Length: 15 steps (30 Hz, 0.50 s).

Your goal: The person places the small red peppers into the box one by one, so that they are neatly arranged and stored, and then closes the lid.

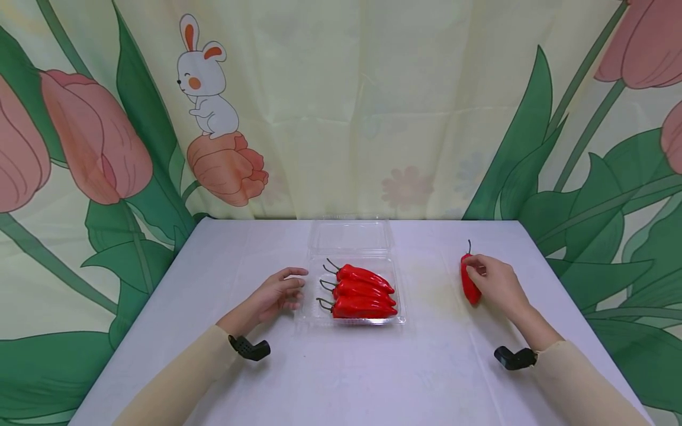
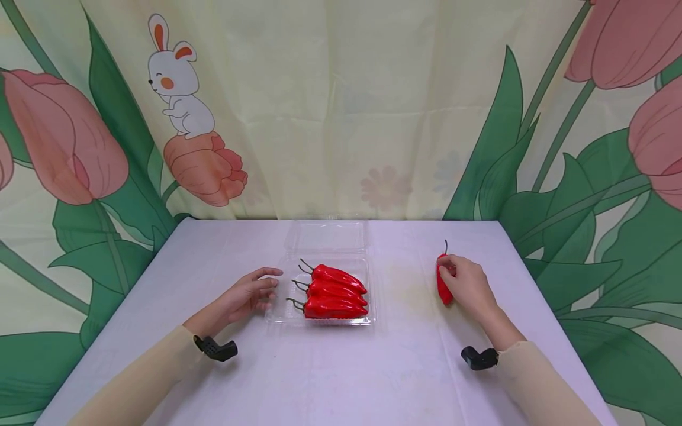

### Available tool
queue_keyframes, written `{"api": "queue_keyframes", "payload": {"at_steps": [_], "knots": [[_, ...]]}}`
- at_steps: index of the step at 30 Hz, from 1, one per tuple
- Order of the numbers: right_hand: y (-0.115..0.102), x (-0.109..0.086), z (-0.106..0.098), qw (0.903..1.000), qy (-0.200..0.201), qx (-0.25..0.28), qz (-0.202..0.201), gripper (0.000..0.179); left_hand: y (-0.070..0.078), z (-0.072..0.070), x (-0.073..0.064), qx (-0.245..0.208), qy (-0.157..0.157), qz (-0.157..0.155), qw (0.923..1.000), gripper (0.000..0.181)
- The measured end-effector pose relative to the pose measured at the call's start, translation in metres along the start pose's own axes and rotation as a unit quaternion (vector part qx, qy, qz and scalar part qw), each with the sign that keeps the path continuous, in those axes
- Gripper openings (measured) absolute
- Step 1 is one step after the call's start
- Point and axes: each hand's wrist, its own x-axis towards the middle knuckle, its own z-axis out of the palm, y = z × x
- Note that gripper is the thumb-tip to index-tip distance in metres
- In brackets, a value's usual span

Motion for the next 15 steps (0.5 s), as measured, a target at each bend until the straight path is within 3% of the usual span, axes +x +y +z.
{"api": "queue_keyframes", "payload": {"at_steps": [8,15], "knots": [[0.013,-0.002,-0.005,0.9972,0.006,0.014,0.073,0.051,0.0,0.0,0.001,0.001,-0.004,-0.004,1.0,0.04],[0.027,-0.001,-0.008,0.9964,0.02,0.013,0.082,0.046,0.0,-0.001,-0.001,-0.003,-0.007,0.001,1.0,0.041]]}}
